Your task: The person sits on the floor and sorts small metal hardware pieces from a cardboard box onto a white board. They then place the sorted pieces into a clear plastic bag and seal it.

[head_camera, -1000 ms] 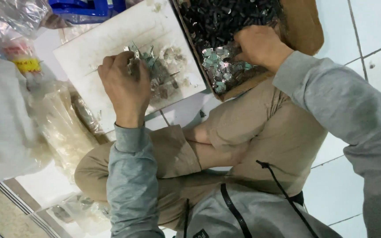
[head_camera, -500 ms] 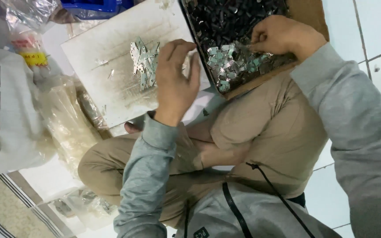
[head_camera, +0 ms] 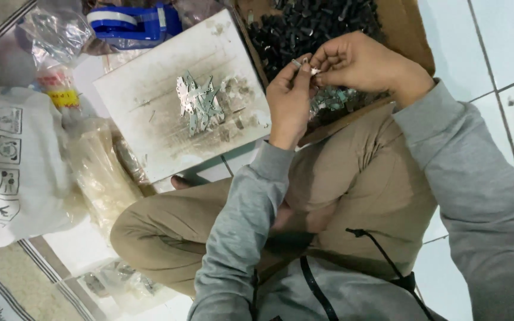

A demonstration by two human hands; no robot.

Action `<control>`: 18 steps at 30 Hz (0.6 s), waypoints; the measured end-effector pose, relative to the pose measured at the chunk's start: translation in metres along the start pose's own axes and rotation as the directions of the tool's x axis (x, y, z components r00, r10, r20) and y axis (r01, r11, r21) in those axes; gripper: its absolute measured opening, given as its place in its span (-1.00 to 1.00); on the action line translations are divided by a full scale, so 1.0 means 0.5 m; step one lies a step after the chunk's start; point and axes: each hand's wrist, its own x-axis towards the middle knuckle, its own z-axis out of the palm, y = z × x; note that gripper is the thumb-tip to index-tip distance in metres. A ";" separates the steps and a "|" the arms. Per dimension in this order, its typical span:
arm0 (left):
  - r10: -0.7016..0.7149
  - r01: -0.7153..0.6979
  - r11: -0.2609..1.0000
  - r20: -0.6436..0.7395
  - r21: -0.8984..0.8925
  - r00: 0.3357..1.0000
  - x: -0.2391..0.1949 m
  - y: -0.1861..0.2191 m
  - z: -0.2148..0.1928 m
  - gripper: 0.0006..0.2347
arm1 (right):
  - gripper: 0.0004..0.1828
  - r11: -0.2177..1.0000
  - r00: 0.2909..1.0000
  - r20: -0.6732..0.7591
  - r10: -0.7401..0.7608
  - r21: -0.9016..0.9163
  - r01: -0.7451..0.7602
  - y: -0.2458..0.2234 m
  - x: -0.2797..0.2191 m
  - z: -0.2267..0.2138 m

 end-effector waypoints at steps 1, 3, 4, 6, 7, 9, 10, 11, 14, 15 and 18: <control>-0.002 0.002 1.000 -0.008 0.006 1.000 -0.003 0.007 -0.018 -0.75 | -0.85 1.000 1.000 0.006 -0.002 0.008 0.002 -0.005 -0.002 0.002; 0.063 -0.063 0.998 0.034 -0.015 0.997 -0.009 0.028 -0.053 -0.82 | -0.60 0.994 0.998 0.038 -0.049 0.101 0.045 -0.020 -0.005 0.004; 0.064 -0.064 0.998 0.028 -0.009 0.998 -0.019 0.058 -0.074 -0.82 | -0.60 0.993 0.998 0.043 -0.054 0.108 0.049 -0.007 -0.004 -0.001; 0.182 -0.201 0.975 0.189 0.089 0.965 -0.045 0.113 -0.119 -0.81 | -0.60 0.985 0.988 -0.026 -0.151 0.076 0.153 0.019 0.001 -0.009; 0.186 -0.206 0.975 0.190 0.088 0.964 -0.048 0.138 -0.144 -0.81 | -0.60 0.985 0.988 -0.027 -0.154 0.073 0.155 0.043 0.013 -0.011; 0.345 -0.390 0.873 0.196 0.292 0.918 -0.059 0.181 -0.190 -0.80 | -0.59 0.944 0.977 -0.149 0.152 -0.271 -0.188 0.099 0.024 -0.014; 0.334 -0.382 0.877 0.202 0.291 0.921 -0.066 0.206 -0.208 -0.80 | -0.59 0.943 0.975 -0.152 0.164 -0.266 -0.200 0.123 0.033 -0.013; 0.350 -0.382 0.808 0.156 0.448 0.924 -0.068 0.230 -0.224 -0.79 | -0.53 0.891 0.959 -0.134 0.248 -0.358 -0.280 0.147 0.041 -0.015; 0.431 -0.378 0.607 0.110 0.699 0.896 -0.062 0.256 -0.269 -0.77 | -0.49 0.814 0.933 -0.116 0.342 -0.460 -0.355 0.183 0.063 -0.004; 0.494 -0.374 0.479 0.107 0.794 0.863 -0.057 0.256 -0.285 -0.77 | -0.51 0.808 0.934 -0.100 0.342 -0.477 -0.347 0.187 0.073 0.001; 0.574 -0.349 0.208 0.175 0.914 0.800 -0.055 0.249 -0.293 -0.66 | -0.56 0.757 0.948 -0.104 0.301 -0.578 -0.304 0.182 0.099 0.044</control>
